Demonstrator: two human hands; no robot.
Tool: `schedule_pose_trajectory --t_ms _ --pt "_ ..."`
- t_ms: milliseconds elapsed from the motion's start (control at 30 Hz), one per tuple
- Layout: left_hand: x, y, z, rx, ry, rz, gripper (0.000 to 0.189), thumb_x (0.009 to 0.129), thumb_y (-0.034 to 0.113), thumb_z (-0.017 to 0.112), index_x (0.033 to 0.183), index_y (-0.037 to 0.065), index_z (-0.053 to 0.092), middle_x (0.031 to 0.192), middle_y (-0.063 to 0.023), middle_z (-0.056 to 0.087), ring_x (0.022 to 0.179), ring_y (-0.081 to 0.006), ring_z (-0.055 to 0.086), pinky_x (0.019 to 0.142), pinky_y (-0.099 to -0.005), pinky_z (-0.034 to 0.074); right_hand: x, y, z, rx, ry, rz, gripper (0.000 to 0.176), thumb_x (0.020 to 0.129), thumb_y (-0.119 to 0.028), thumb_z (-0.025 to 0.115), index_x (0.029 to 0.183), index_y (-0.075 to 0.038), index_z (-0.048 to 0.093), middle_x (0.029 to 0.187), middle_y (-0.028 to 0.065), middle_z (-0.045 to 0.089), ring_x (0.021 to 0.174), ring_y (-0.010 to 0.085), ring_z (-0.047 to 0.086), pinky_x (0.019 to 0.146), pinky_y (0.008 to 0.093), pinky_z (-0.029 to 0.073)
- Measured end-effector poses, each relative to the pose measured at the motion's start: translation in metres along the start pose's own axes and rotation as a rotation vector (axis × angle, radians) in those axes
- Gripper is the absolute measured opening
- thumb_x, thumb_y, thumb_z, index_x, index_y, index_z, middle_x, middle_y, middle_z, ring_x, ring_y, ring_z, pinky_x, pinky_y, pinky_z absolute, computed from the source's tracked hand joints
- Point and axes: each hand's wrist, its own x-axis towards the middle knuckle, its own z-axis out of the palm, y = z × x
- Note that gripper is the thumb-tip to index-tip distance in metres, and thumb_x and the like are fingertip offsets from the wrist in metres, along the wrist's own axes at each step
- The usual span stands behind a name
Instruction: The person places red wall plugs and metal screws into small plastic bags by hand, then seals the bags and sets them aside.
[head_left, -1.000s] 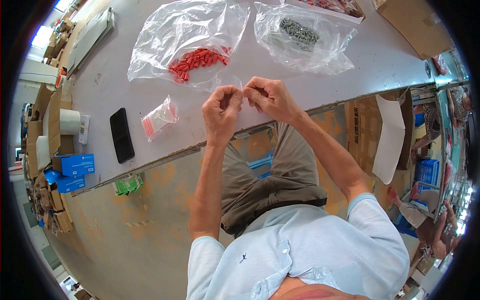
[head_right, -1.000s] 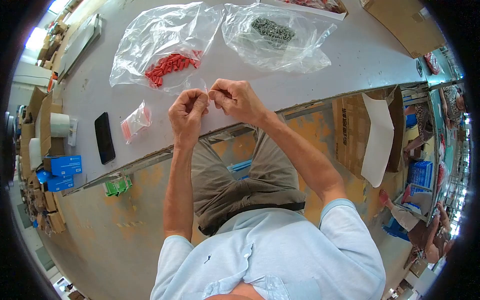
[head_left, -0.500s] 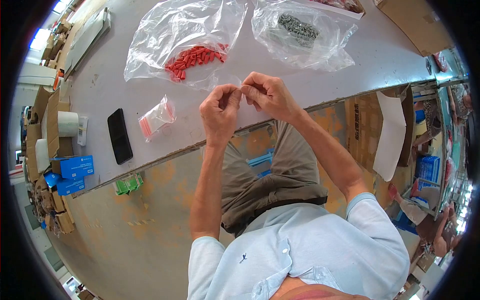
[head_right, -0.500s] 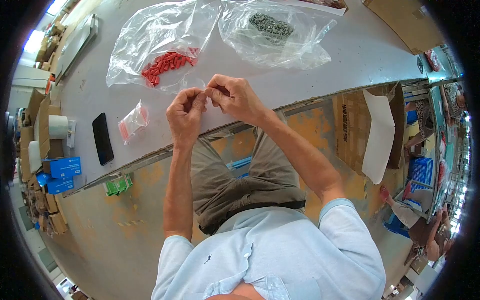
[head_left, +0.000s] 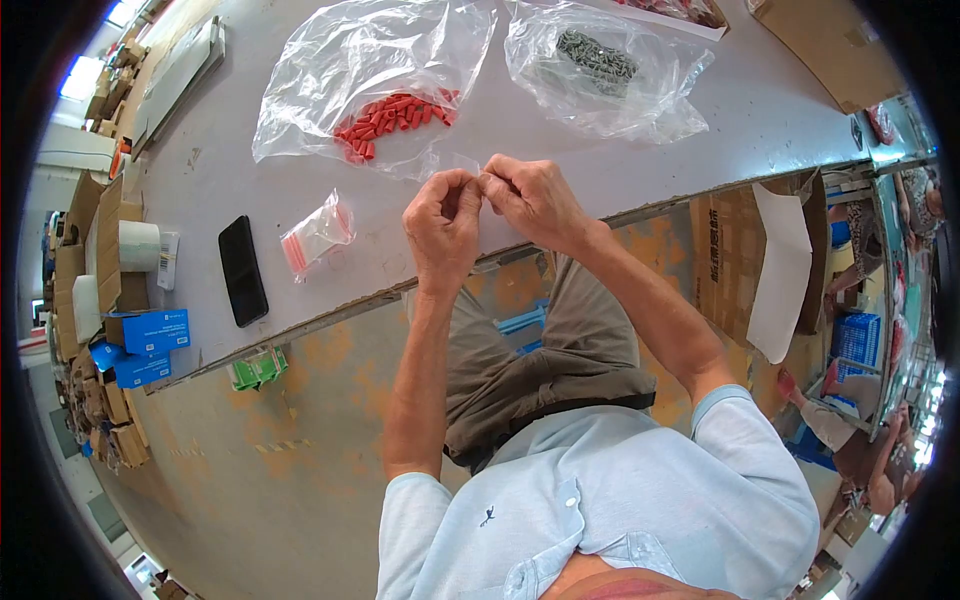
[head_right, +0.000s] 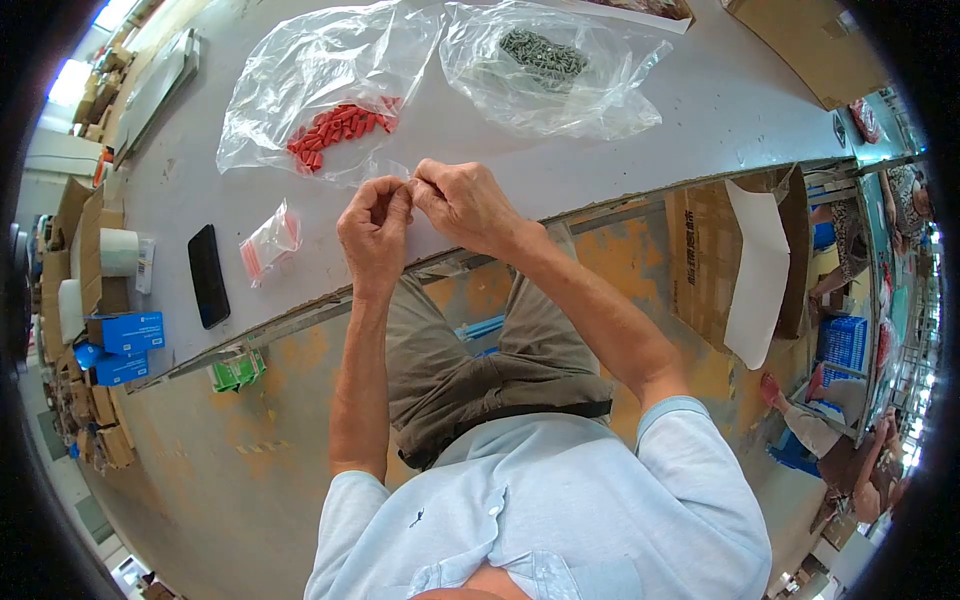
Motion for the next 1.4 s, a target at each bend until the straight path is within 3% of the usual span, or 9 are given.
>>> schedule_pose_trajectory --t_ms 167,300,500,767,1000,1100,1167,1300,1400 --pt "0.000 0.003 0.000 -0.081 -0.029 0.029 0.004 0.093 0.000 0.071 0.095 -0.003 0.070 0.078 -0.0027 0.068 0.070 -0.0058 0.061 0.063 -0.0221 0.050 -0.003 0.000 -0.005 0.100 -0.029 0.070 0.016 0.097 -0.010 0.058 0.088 0.003 0.064 0.064 0.0051 0.060 0.059 0.0080 0.052 0.053 0.0277 0.044" --pt "-0.002 0.001 0.000 -0.090 -0.019 -0.043 0.004 0.093 0.000 0.070 0.092 -0.004 0.070 0.076 -0.0036 0.069 0.070 -0.0067 0.063 0.063 -0.0230 0.051 -0.008 0.000 -0.005 0.048 -0.009 -0.036 0.011 0.093 -0.006 0.063 0.086 0.002 0.065 0.064 0.0037 0.057 0.059 0.0072 0.046 0.052 0.0277 0.041" --pt "-0.007 0.007 0.002 0.072 0.088 0.061 0.007 0.089 0.003 0.070 0.089 -0.003 0.070 0.073 -0.0040 0.070 0.065 -0.0081 0.064 0.061 -0.0261 0.052 -0.009 0.000 0.000 -0.021 0.029 -0.141 0.007 0.089 -0.003 0.067 0.085 0.002 0.065 0.065 0.0059 0.056 0.059 0.0080 0.046 0.051 0.0292 0.041" --pt "0.001 -0.001 -0.001 -0.045 0.129 -0.100 0.006 0.093 0.006 0.071 0.093 0.000 0.070 0.077 0.0007 0.067 0.068 -0.0046 0.060 0.060 -0.0214 0.049 -0.012 -0.006 -0.003 -0.035 0.043 -0.157 0.006 0.088 -0.003 0.068 0.085 0.001 0.066 0.064 0.0049 0.056 0.058 0.0064 0.047 0.050 0.0281 0.041" --pt "-0.001 0.001 0.005 -0.027 0.124 0.041 0.006 0.097 0.004 0.067 0.094 0.001 0.070 0.082 0.0002 0.066 0.069 -0.0058 0.061 0.060 -0.0226 0.050 -0.010 -0.005 -0.005 0.158 0.056 0.115 0.020 0.098 -0.013 0.061 0.084 0.000 0.066 0.061 -0.0021 0.057 0.057 0.0019 0.049 0.048 0.0223 0.040" --pt "-0.002 -0.002 0.004 0.031 0.105 0.188 0.006 0.095 0.000 0.065 0.097 0.001 0.070 0.086 -0.0026 0.065 0.071 -0.0084 0.061 0.061 -0.0259 0.051 -0.009 -0.004 -0.006 0.206 0.066 0.152 0.023 0.099 -0.015 0.060 0.084 0.001 0.066 0.063 -0.0008 0.059 0.058 0.0033 0.052 0.049 0.0228 0.042" --pt "-0.004 0.002 0.002 0.218 0.038 0.448 0.018 0.088 -0.005 0.066 0.103 0.003 0.070 0.086 -0.0102 0.064 0.071 -0.0202 0.063 0.063 -0.0331 0.051 -0.009 -0.003 -0.007 0.210 0.067 0.158 0.024 0.099 -0.016 0.061 0.084 0.002 0.066 0.063 0.0009 0.060 0.059 0.0047 0.054 0.051 0.0241 0.044" --pt "-0.009 0.012 0.005 0.254 -0.002 0.503 0.024 0.085 -0.005 0.067 0.107 0.004 0.069 0.089 -0.0122 0.064 0.072 -0.0256 0.064 0.064 -0.0365 0.052 -0.010 0.000 -0.006 0.249 0.081 0.194 0.021 0.098 -0.015 0.060 0.085 0.001 0.066 0.065 0.0000 0.060 0.060 0.0041 0.053 0.051 0.0241 0.043" --pt "-0.019 0.022 0.010 0.357 -0.010 0.394 0.021 0.086 -0.001 0.070 0.105 0.006 0.070 0.089 -0.0107 0.064 0.074 -0.0271 0.065 0.065 -0.0390 0.053 -0.010 0.005 -0.004 0.211 0.115 0.141 0.020 0.097 -0.014 0.061 0.085 0.001 0.066 0.066 -0.0012 0.059 0.061 0.0032 0.051 0.051 0.0242 0.042"
